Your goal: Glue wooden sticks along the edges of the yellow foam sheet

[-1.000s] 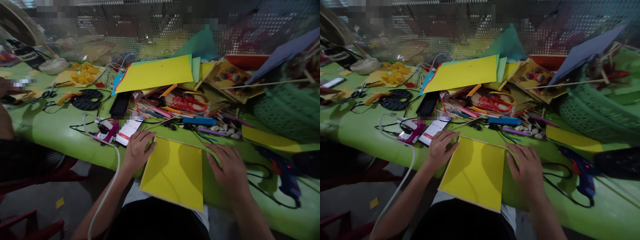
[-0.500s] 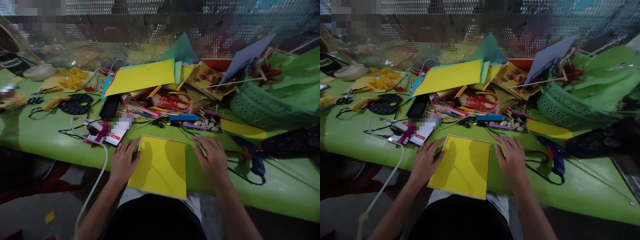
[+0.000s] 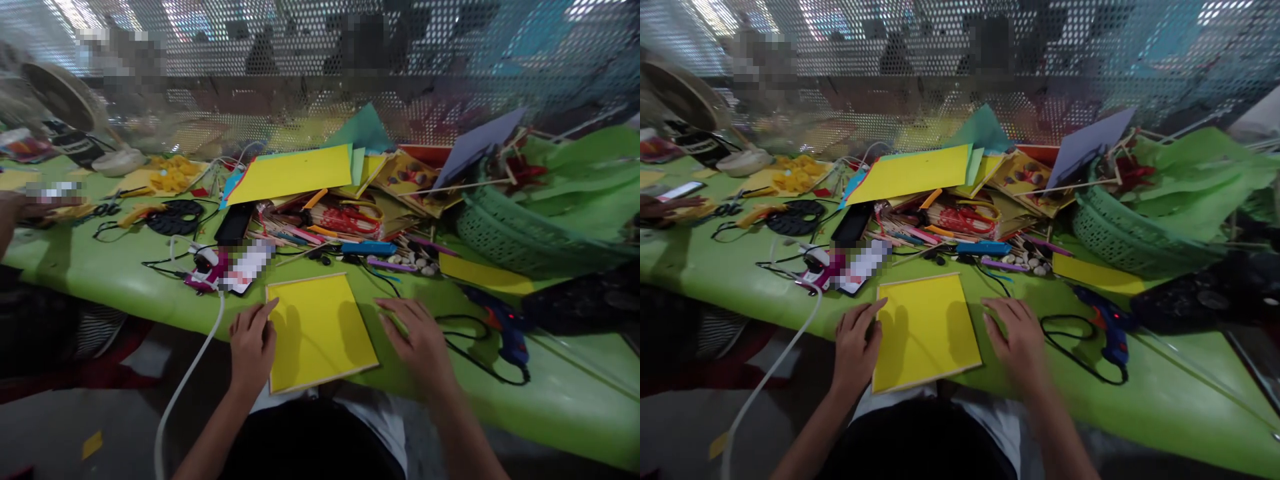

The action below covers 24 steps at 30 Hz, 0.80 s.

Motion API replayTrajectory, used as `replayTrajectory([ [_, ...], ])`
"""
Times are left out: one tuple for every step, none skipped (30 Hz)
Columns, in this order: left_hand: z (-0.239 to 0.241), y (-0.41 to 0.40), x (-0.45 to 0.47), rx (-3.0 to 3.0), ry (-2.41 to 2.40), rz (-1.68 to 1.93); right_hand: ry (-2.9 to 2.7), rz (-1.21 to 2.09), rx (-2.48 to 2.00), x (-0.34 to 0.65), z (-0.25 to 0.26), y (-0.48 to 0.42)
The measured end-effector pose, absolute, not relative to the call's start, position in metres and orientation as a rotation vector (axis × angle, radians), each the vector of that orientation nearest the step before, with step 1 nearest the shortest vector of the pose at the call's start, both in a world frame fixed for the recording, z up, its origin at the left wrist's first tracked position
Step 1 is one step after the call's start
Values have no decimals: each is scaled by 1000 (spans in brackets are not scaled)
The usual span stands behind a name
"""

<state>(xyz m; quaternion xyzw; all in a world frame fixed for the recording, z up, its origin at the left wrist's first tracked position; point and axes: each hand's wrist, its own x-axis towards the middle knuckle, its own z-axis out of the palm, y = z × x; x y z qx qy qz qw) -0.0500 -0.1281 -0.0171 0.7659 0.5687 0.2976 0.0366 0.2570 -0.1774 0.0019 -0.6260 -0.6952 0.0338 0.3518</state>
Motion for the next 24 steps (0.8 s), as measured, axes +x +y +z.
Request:
replayTrajectory([
  [-18, -130, -49, 2335, 1744, 943, -1813, 99, -1603, 256, 0, -183],
  [-20, -132, -47, 2318, 1744, 966, -1831, 106, -1584, 254, -1, -189],
  [-21, -135, -45, 2302, 1746, 989, -1843, 108, -1566, 253, -2, -195],
  [-22, -137, -43, 2288, 1744, 1012, -1848, 111, -1553, 251, -4, -201],
  [-23, -139, -40, 2279, 1740, 1030, -1847, 121, -1547, 249, -5, -207],
  [-24, -141, -38, 2272, 1732, 1044, -1845, 134, -1544, 247, -6, -212],
  [-24, -143, -35, 2270, 1722, 1052, -1848, 149, -1543, 246, -8, -216],
  [-24, -144, -33, 2270, 1714, 1052, -1854, 159, -1543, 244, -10, -220],
  [-22, -144, -31, 2271, 1704, 1047, -1868, 168, -1542, 243, -11, -222],
  [-19, -143, -30, 2276, 1693, 1036, -1887, 172, -1544, 241, -13, -224],
  [-15, -140, -30, 2283, 1678, 1023, -1902, 172, -1550, 240, -15, -224],
  [-10, -135, -30, 2295, 1656, 1007, -1914, 170, -1558, 240, -17, -224],
  [-5, -128, -31, 2329, 1622, 980, -1922, 169, -1569, 239, -19, -224],
  [1, -119, -32, 2356, 1590, 958, -1926, 168, -1578, 239, -20, -223],
  [8, -108, -33, 2387, 1550, 904, -1927, 166, -1586, 239, -20, -223],
  [13, -97, -33, 2417, 1511, 869, -1926, 163, -1590, 239, -21, -222],
  [18, -85, -32, 2439, 1496, 838, -1924, 160, -1593, 239, -21, -222],
  [23, -73, -30, 2442, 1516, 805, -1918, 154, -1597, 239, -20, -221],
  [26, -61, -26, 2436, 1519, 747, -1911, 144, -1601, 239, -20, -221],
  [29, -51, -21, 2421, 1484, 690, -1900, 131, -1605, 239, -20, -221],
  [31, -41, -16, 2370, 1433, 655, -1888, 121, -1611, 238, -19, -221],
  [33, -32, -10, 2296, 1363, 614, -1876, 114, -1615, 238, -19, -221],
  [33, -23, -4, 2270, 1315, 590, -1868, 108, -1617, 237, -19, -221],
  [33, -16, 1, 2255, 1271, 569, -1862, 104, -1617, 237, -18, -220],
])
